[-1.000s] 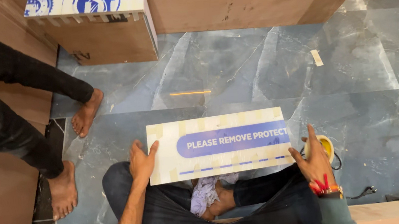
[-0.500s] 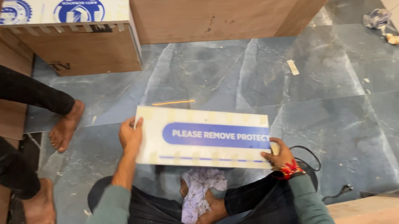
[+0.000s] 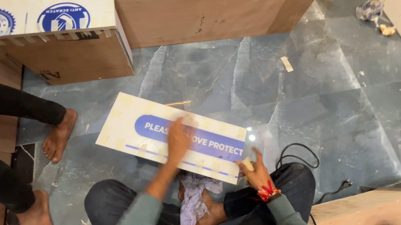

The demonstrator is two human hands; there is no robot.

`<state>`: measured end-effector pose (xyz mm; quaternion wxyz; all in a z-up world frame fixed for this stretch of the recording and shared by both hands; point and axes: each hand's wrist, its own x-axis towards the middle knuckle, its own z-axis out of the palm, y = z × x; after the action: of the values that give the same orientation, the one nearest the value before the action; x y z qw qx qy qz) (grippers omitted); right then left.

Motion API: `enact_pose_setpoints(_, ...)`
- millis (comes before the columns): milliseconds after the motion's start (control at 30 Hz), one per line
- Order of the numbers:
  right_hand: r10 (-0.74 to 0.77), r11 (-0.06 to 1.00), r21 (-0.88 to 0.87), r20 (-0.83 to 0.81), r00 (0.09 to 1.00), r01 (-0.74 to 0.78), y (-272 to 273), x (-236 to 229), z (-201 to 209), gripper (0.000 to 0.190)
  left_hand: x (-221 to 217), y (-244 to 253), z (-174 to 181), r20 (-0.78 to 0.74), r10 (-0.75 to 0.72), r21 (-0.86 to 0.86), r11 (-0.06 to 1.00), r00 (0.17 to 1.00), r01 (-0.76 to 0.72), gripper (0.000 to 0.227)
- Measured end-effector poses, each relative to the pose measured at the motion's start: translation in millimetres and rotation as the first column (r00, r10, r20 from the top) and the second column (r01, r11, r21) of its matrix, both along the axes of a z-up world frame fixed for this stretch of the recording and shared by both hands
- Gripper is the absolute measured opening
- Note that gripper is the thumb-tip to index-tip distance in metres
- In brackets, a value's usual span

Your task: The person sits on the floor and applies yellow tape to a white board while smoothing it by hand.

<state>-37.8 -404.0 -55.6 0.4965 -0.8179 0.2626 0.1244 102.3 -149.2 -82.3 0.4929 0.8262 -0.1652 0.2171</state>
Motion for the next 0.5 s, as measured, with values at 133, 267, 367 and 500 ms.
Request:
enact_pose_setpoints(133, 0.117, 0.991, 0.025, 0.322, 0.940, -0.132, -18, -28, 29, 0.084, -121, -77, 33, -0.312, -0.206, -0.090, 0.978, 0.927, 0.187, 0.030)
enact_pose_setpoints(267, 0.198, 0.945, 0.220, 0.208, 0.958, -0.243, -17, -59, 44, 0.086, -156, -115, 73, -0.434, -0.245, -0.116, 0.969, 0.867, 0.216, 0.049)
enact_pose_setpoints(367, 0.248, 0.918, 0.225, 0.314, 0.917, -0.325, -17, -66, 52, 0.089, -156, -125, 83, -0.482, -0.209, -0.040, 0.975, 0.851, 0.218, 0.031)
enact_pose_setpoints(500, 0.337, 0.861, 0.255, 0.361, 0.870, -0.440, -28, -59, 61, 0.084, -149, -127, 68, -0.509, -0.212, -0.269, 0.960, 0.834, 0.079, 0.011)
